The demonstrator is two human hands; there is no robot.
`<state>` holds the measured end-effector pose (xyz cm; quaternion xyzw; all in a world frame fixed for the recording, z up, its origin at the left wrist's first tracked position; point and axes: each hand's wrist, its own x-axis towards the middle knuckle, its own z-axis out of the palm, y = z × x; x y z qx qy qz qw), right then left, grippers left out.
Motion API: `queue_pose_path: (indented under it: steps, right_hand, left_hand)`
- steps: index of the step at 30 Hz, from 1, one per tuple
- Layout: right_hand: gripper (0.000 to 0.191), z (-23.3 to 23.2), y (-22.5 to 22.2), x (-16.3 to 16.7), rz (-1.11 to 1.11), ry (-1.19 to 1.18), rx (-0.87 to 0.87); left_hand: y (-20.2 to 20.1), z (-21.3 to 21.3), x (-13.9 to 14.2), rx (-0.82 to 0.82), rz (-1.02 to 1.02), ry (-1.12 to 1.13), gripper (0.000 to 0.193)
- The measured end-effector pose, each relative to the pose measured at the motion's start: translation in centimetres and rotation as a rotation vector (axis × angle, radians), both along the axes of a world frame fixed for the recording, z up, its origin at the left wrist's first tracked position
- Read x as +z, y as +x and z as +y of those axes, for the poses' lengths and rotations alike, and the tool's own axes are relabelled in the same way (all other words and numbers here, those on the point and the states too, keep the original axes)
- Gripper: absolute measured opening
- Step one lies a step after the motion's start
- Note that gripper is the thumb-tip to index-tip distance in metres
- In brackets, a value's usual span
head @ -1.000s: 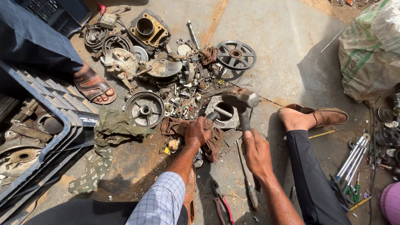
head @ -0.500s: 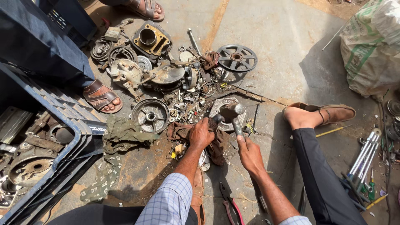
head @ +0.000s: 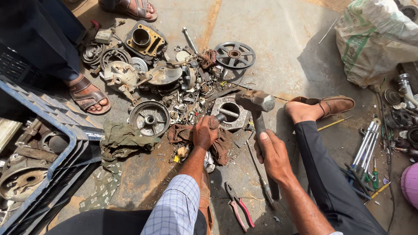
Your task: The person sits on the ground and uses pliers to remove a wire from a cylindrical metal part. They then use a hammer to strike the part repeatedly on a metal block, inspecting it between strikes.
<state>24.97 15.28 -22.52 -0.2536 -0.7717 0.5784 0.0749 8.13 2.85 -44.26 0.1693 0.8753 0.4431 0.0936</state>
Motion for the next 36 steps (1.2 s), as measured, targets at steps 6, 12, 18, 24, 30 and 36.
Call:
queue_pose_path:
  steps: [6, 12, 18, 24, 30, 36]
  right_hand:
    - [0.055, 0.3, -2.8, -4.0, 0.413, 0.239, 0.077]
    - [0.057, 0.3, -5.6, -14.3, -0.339, 0.367, 0.019]
    - [0.064, 2.1, -3.5, -7.7, -0.252, 0.276, -0.073]
    - [0.066, 1.3, -4.5, -0.3, 0.316, 0.363, -0.022]
    - [0.058, -0.2, -6.9, -10.3, -0.676, 0.46, 0.142]
    - [0.068, 3.1, -4.6, -12.8, -0.48, 0.243, -0.096]
  left_hand:
    - [-2.9, 0.1, -0.2, -0.053, -0.096, -0.015, 0.035]
    - [-3.7, 0.2, -0.2, -0.054, -0.13, -0.037, 0.036]
    - [-2.9, 0.3, -1.1, -0.034, -0.104, -0.028, 0.041]
    - [-3.3, 0.7, -0.6, -0.02, -0.204, -0.047, 0.04]
    - [-4.0, 0.6, 0.2, 0.008, -0.289, -0.069, 0.042]
    - [-3.7, 1.0, 1.5, -0.025, -0.301, -0.158, 0.034]
